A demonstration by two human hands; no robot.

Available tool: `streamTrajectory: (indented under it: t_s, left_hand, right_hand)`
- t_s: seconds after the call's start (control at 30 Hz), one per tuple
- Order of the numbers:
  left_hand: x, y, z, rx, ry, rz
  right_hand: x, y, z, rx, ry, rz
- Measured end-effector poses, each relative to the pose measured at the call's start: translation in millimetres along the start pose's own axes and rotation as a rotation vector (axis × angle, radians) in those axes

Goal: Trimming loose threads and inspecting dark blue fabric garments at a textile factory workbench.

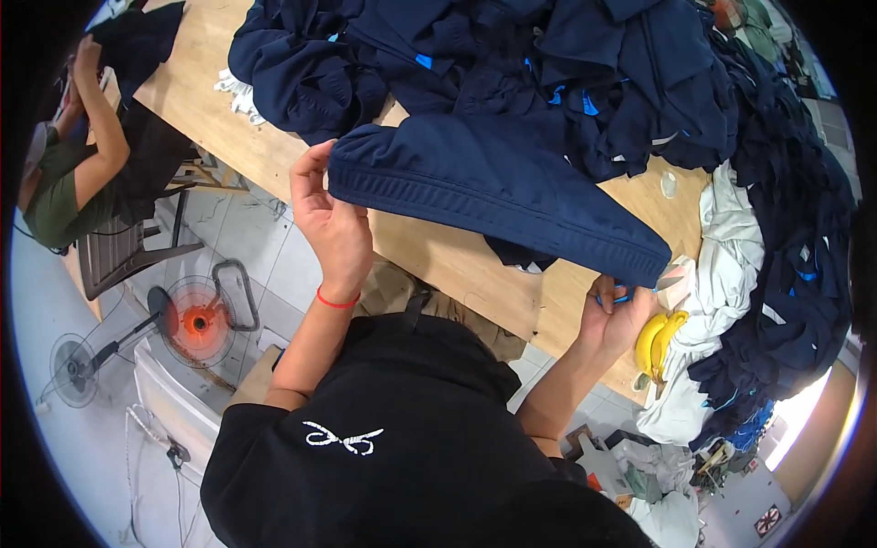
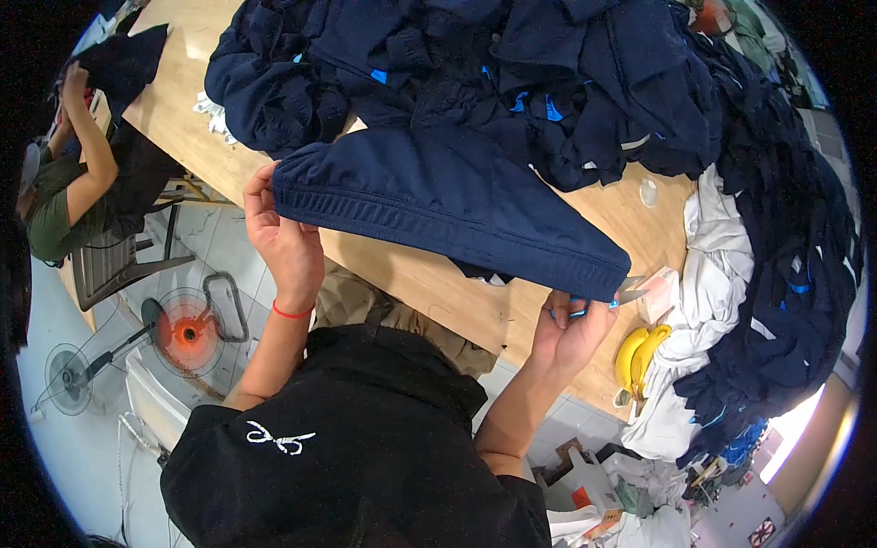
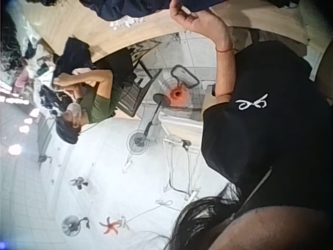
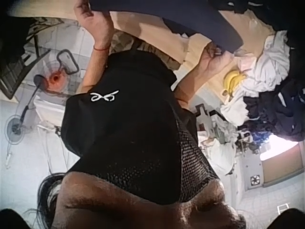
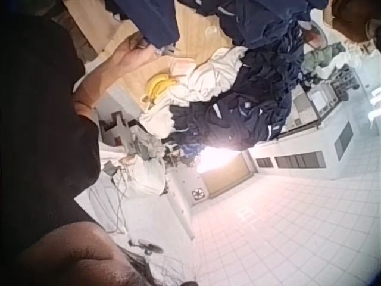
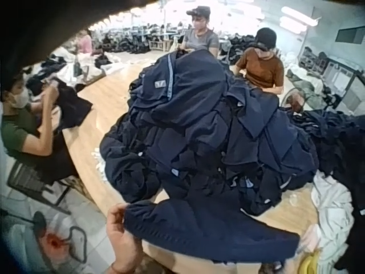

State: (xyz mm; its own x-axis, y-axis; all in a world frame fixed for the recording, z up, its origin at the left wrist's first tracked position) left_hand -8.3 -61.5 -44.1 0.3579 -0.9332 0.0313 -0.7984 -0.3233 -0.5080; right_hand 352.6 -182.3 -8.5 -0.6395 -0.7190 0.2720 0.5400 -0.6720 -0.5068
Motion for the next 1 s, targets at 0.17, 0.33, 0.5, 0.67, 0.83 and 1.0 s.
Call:
streamTrajectory:
  t_s: [0.17, 0.33, 0.5, 0.67, 0.83, 1.0]
  left_hand:
    - [2.0, 3.0, -1.0, 0.08, 0.024, 0.016]
    - [-0.1, 6.0, 3.7, 0.361, 0.192, 0.024]
    - [-7.1, 13.8, 10.3, 0.666, 0.361, 0.053]
    - [-11.4, 22.2, 6.0, 0.712, 0.384, 0.052]
    - [-11.0, 16.3, -3.0, 0.757, 0.375, 0.095]
    - [-10.9, 16.5, -3.7, 0.753, 0.369, 0.089]
  right_hand:
    - [6.8, -11.1, 2.7, -0.012, 0.015, 0.039]
    - [12.1, -9.2, 4.6, -0.045, 0.01, -0.025]
    - [12.1, -11.1, 2.0, -0.208, -0.04, 0.018]
    - [12.2, -12.0, 5.9, -0.196, -0.016, 0.083]
    - [10.1, -9.5, 7.0, -0.195, 0.011, 0.186]
    - [10.4, -6.2, 7.7, -0.162, 0.011, 0.174]
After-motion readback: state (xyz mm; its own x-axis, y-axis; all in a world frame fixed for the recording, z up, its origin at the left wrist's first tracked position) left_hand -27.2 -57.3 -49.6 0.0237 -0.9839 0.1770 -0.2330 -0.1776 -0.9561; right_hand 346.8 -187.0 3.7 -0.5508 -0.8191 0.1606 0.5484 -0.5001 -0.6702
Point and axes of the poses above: each hand's wrist, its own x-axis away from the middle knuckle, its own y-axis out of the back of the hand, z = x × y, the point moved 5 cm from there along -x, towards the middle knuckle, and after that the axes turned 4 degrees about x, right-handed, at the moved point
